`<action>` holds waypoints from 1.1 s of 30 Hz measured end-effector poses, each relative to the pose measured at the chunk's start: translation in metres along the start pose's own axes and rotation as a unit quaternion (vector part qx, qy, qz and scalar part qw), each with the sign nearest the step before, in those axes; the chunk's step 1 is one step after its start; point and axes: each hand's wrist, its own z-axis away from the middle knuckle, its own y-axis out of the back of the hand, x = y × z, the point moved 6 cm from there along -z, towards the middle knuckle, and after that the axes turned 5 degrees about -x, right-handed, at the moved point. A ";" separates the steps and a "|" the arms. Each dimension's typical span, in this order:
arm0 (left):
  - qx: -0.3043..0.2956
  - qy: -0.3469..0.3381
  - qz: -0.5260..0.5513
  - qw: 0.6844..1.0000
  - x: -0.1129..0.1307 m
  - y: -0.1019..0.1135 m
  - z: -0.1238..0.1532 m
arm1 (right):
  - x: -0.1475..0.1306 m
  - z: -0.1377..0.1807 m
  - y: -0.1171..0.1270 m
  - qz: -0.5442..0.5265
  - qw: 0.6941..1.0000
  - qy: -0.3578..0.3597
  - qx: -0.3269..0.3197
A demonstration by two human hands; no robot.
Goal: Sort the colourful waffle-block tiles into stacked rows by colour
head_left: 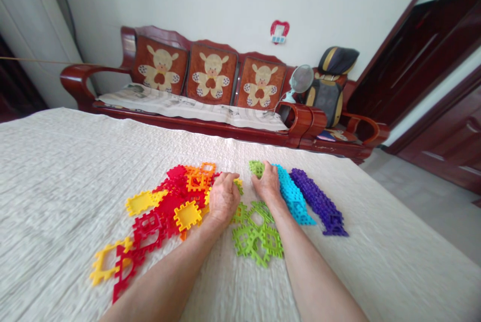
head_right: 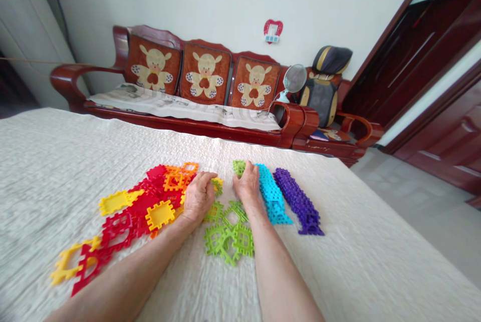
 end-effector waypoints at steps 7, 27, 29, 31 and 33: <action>0.006 -0.004 0.006 1.000 -0.001 -0.001 0.001 | 0.000 0.000 0.000 0.002 1.000 0.006 0.006; 0.002 0.005 0.008 1.000 -0.003 0.000 0.001 | 0.000 0.001 -0.001 0.001 1.000 0.017 0.003; -0.005 0.010 0.005 1.000 -0.003 0.000 0.000 | -0.005 0.001 0.004 0.007 1.000 0.018 0.000; -0.015 0.016 0.000 1.000 -0.003 0.000 0.000 | -0.012 0.003 0.013 0.019 1.000 0.021 -0.006; -0.027 0.019 -0.004 0.999 -0.002 0.000 -0.001 | -0.017 0.005 0.024 0.039 0.999 0.020 -0.029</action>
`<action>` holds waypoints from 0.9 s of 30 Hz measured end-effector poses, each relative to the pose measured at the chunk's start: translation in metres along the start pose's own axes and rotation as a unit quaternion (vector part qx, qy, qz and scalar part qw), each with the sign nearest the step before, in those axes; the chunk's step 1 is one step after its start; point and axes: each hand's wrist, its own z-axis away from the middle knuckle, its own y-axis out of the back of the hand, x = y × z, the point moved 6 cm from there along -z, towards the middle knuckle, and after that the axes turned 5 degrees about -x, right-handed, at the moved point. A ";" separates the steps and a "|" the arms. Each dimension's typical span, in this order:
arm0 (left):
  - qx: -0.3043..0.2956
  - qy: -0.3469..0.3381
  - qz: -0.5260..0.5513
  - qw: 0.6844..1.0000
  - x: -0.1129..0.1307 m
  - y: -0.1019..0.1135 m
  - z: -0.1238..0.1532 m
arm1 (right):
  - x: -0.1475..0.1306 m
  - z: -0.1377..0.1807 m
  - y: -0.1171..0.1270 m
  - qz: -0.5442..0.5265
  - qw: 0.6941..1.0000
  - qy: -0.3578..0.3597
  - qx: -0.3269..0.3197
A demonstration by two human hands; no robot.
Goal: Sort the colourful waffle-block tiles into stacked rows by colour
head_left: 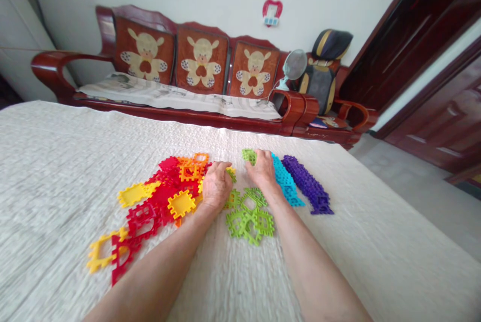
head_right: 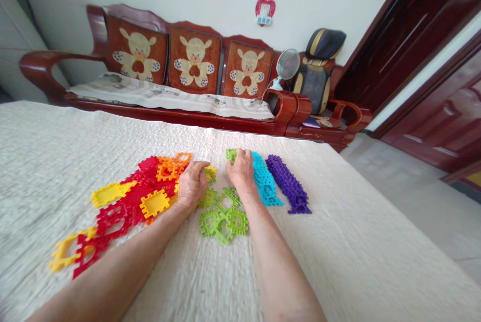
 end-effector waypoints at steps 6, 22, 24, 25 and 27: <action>-0.011 0.008 -0.003 1.000 0.001 0.000 -0.002 | 0.011 0.027 0.019 0.019 0.965 -0.001 -0.261; 0.079 0.198 0.288 0.934 -0.033 0.004 -0.012 | 0.013 0.049 0.017 -0.045 0.932 0.062 -0.355; 0.096 0.248 0.380 0.886 -0.041 0.006 -0.017 | 0.010 0.044 0.018 -0.061 0.948 0.071 -0.304; 0.105 0.265 0.414 0.864 -0.043 0.008 -0.020 | 0.007 0.040 0.020 -0.069 0.960 0.076 -0.259; 0.124 0.298 0.461 0.827 -0.046 0.012 -0.023 | -0.005 0.036 0.021 -0.091 0.975 0.100 -0.178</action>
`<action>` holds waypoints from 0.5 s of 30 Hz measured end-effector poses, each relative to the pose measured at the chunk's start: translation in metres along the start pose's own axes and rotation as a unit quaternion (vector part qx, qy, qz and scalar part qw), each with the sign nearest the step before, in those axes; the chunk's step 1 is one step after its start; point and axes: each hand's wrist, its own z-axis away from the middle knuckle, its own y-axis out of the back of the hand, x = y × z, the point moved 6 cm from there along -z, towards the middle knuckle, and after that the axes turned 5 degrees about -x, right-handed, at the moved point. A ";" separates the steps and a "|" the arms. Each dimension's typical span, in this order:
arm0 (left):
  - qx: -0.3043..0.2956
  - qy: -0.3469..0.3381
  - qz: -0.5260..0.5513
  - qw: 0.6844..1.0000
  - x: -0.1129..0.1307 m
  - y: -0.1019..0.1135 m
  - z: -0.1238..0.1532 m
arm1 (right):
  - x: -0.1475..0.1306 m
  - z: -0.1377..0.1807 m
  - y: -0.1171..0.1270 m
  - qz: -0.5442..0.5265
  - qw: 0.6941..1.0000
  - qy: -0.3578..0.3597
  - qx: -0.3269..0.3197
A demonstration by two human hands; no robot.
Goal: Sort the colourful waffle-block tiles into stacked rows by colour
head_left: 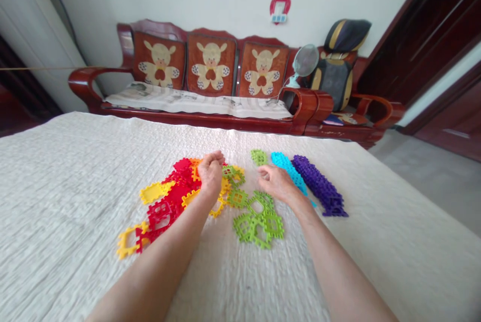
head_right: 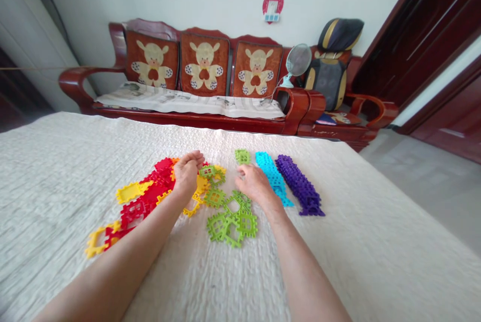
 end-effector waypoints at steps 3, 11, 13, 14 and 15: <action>0.029 0.029 0.054 0.998 0.006 0.004 -0.001 | -0.026 -0.008 -0.012 -0.018 0.995 0.093 0.042; -0.031 -0.055 -0.066 0.996 0.013 0.000 0.008 | -0.055 -0.015 -0.054 -0.043 0.974 0.219 0.047; -0.058 -0.099 -0.138 0.984 0.012 -0.001 0.015 | -0.052 -0.016 -0.057 -0.057 0.973 0.213 0.062; -0.067 -0.124 -0.180 0.974 0.013 -0.002 0.019 | -0.050 -0.016 -0.057 -0.063 0.973 0.210 0.069; -0.073 -0.150 -0.223 0.960 0.014 -0.003 0.024 | -0.049 -0.016 -0.057 -0.067 0.974 0.206 0.073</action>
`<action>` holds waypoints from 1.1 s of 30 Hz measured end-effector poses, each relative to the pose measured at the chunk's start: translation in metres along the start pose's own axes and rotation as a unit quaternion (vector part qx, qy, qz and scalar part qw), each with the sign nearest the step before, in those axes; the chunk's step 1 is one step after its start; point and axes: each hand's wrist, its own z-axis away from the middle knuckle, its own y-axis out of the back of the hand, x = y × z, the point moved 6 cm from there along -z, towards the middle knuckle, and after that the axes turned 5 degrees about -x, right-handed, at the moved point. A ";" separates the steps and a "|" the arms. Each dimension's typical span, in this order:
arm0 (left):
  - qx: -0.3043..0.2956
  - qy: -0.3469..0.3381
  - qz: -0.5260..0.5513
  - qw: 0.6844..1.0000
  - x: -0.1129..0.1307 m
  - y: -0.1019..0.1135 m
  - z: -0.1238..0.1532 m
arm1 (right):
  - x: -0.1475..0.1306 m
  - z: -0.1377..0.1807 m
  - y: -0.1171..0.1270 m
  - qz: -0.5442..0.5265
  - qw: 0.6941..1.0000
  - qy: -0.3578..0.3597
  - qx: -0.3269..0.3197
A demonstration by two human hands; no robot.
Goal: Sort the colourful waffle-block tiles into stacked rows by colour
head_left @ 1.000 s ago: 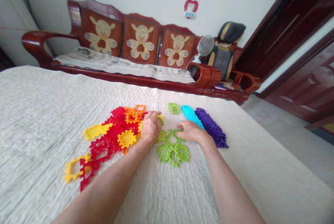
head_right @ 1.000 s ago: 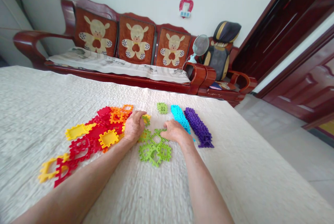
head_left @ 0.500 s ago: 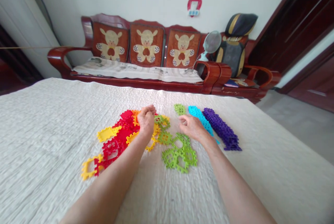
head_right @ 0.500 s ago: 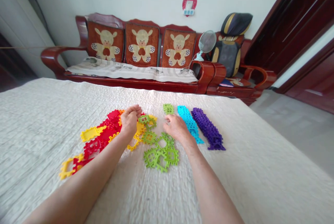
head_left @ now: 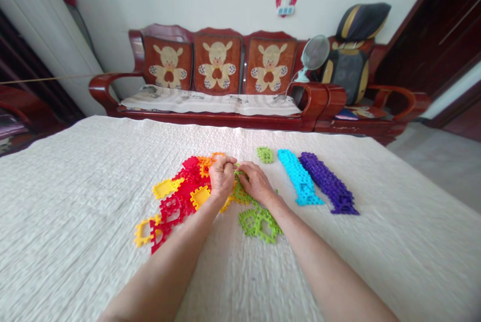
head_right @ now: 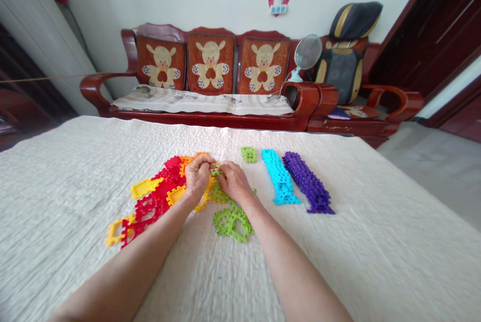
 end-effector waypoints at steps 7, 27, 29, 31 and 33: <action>-0.013 -0.154 -0.174 0.972 0.027 0.006 0.047 | 0.009 -0.002 -0.004 0.014 0.999 -0.046 0.009; -0.129 -0.097 -0.315 0.935 0.012 -0.019 0.067 | 0.046 0.018 0.037 -0.051 0.958 -0.228 0.169; -0.128 -0.099 -0.310 0.937 0.011 -0.020 0.068 | 0.051 0.019 0.042 -0.013 0.962 -0.238 0.136; -0.125 -0.101 -0.307 0.938 0.010 -0.021 0.068 | 0.054 0.019 0.042 0.037 0.966 -0.240 0.084; -0.121 -0.100 -0.303 0.940 0.010 -0.021 0.068 | 0.053 0.018 0.045 0.094 0.968 -0.226 0.062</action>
